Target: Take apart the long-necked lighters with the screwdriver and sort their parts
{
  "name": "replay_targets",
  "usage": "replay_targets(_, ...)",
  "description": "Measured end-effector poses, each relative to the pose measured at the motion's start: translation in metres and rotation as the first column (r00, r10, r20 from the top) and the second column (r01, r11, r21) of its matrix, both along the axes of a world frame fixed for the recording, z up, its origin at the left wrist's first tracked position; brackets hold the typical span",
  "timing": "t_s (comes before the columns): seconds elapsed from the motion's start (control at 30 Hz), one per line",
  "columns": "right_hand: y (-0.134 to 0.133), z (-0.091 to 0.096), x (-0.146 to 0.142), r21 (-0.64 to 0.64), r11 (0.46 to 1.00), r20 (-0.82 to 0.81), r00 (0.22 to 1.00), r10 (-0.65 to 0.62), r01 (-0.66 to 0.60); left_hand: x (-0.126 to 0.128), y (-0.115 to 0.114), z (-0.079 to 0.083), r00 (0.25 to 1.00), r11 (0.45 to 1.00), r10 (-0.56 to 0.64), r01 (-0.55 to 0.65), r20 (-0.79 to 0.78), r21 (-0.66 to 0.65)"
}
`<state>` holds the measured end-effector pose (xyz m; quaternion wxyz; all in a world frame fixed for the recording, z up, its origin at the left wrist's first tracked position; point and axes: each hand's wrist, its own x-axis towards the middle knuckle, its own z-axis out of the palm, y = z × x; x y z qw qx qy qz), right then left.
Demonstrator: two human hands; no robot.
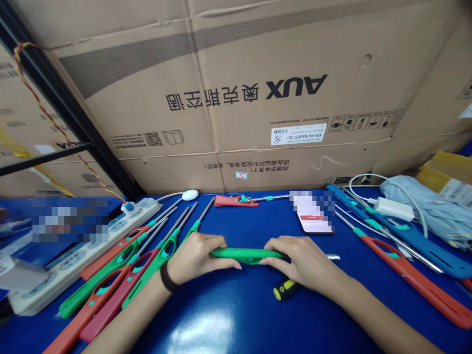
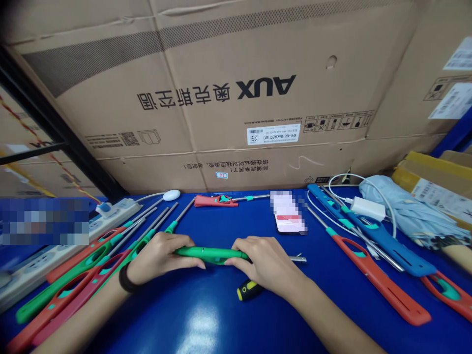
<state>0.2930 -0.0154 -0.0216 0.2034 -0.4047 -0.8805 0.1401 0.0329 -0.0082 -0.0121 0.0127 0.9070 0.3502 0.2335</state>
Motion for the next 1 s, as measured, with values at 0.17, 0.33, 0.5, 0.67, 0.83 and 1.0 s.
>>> replay_targets(0.17, 0.000, 0.003, 0.004, 0.045, 0.999, 0.018, 1.000, 0.022, -0.023, 0.005, -0.003, -0.001, 0.999, 1.000, -0.020, 0.020, 0.026, -0.020)
replay_targets(0.33, 0.005, 0.006, 0.010, 0.062, 0.997, -0.023, 0.999, -0.034, 0.036, 0.000, 0.003, 0.002, 0.984, 0.990, 0.035, -0.010, 0.176, -0.141)
replay_targets(0.5, 0.010, 0.006, 0.017, 0.021, 0.997, -0.051, 0.996, -0.071, 0.072, -0.001, 0.006, 0.007, 0.959, 0.956, 0.118, -0.040, 0.257, -0.289)
replay_targets(0.67, 0.009, 0.007, 0.019, 0.033, 0.998, -0.029, 0.998, -0.057, 0.058, 0.000, 0.003, 0.009, 0.968, 0.961, 0.097, -0.031, 0.233, -0.274)
replay_targets(0.83, 0.008, 0.006, 0.017, 0.172, 0.985, -0.012, 1.000, -0.022, 0.024, 0.001, 0.003, 0.001, 0.993, 0.988, 0.009, 0.009, 0.119, -0.155)
replay_targets(1.0, 0.004, 0.008, 0.009, 0.395, 0.916, 0.080, 0.996, 0.051, -0.078, 0.014, -0.004, -0.002, 0.999, 0.985, 0.000, -0.007, -0.042, -0.172)
